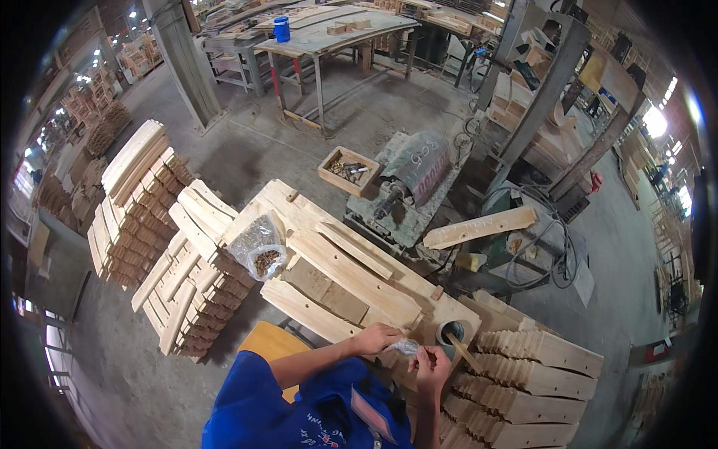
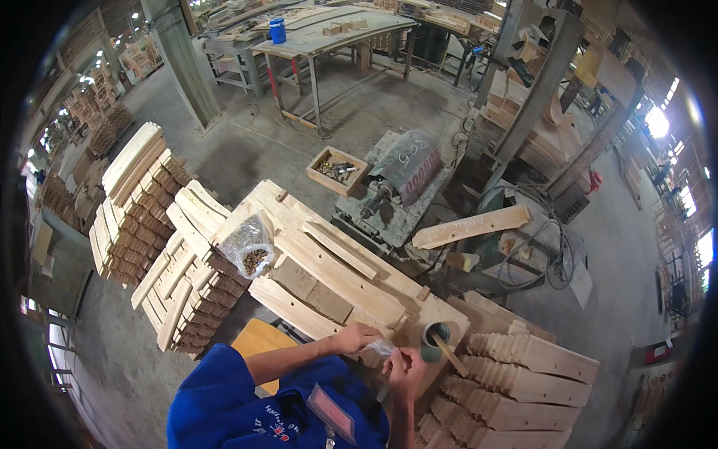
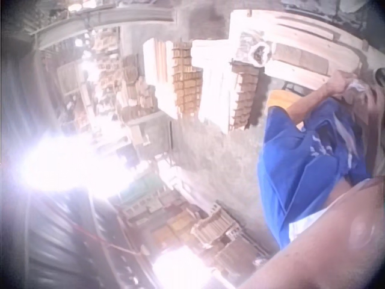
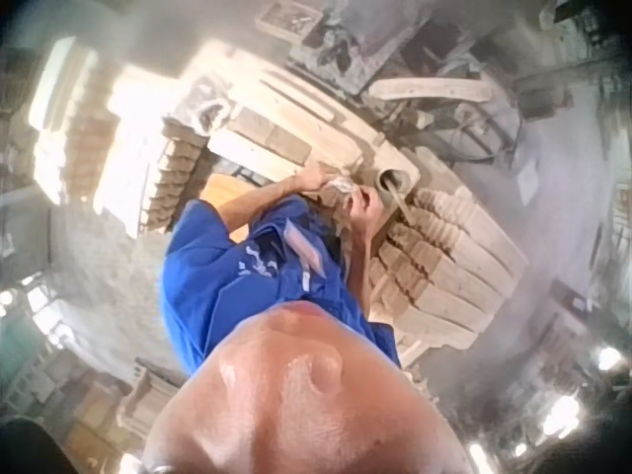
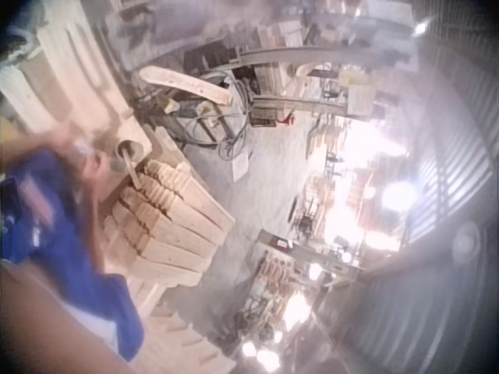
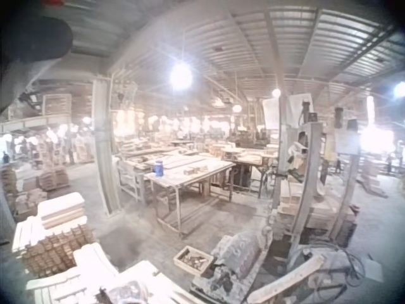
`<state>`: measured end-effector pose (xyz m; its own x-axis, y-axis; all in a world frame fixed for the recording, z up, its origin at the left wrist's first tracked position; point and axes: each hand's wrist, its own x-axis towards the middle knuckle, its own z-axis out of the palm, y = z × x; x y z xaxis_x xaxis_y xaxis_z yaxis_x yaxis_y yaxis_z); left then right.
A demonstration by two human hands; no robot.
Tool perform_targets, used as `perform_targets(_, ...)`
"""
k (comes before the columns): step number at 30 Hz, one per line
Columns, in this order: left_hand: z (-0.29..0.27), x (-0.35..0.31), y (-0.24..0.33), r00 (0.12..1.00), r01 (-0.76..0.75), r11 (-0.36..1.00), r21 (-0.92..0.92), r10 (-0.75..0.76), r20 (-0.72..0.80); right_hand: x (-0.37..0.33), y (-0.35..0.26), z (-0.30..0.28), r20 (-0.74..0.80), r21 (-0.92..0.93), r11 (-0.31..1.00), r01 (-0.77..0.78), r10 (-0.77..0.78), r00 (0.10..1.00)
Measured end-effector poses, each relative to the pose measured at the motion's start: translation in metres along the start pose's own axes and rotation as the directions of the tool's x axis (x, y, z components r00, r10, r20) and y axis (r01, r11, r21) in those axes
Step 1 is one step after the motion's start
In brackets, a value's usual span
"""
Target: The person pours a yellow liquid from a small plastic bag into a metal can, then stirs the contents with a wooden stick. The person then walks across the workshop floor and returns to the workbench to continue handling the materials.
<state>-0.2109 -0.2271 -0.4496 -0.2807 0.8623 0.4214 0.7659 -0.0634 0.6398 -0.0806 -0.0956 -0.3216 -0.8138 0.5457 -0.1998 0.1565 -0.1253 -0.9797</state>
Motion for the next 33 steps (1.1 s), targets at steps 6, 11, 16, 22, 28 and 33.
perform_targets(6,0.000,-0.001,0.003,0.998,0.049,0.999,-0.007,-0.049,-0.039,-0.003,-0.007,-0.005,0.020,-0.506,0.832,0.227,-0.251,0.968)
perform_targets(11,0.001,-0.005,0.007,0.987,0.159,0.985,-0.070,-0.158,0.017,-0.001,-0.056,0.019,0.393,-0.783,0.343,0.520,-0.375,0.840)
perform_targets(16,0.015,-0.009,-0.002,0.994,0.097,0.991,-0.096,-0.102,-0.038,0.011,-0.016,0.014,0.398,-0.702,0.555,0.446,-0.213,0.892)
perform_targets(22,0.020,-0.019,0.003,0.993,0.115,0.972,-0.203,-0.119,-0.010,0.002,-0.014,0.017,0.350,-0.682,0.634,0.365,-0.155,0.924)
perform_targets(28,0.009,-0.019,0.011,0.977,0.206,0.972,-0.110,-0.199,0.077,0.009,-0.026,0.012,0.284,-0.690,0.615,0.382,-0.256,0.924)
perform_targets(33,0.011,-0.005,0.014,0.989,0.148,0.968,-0.202,-0.151,-0.001,0.006,0.005,0.015,0.312,-0.711,0.601,0.366,-0.196,0.929)
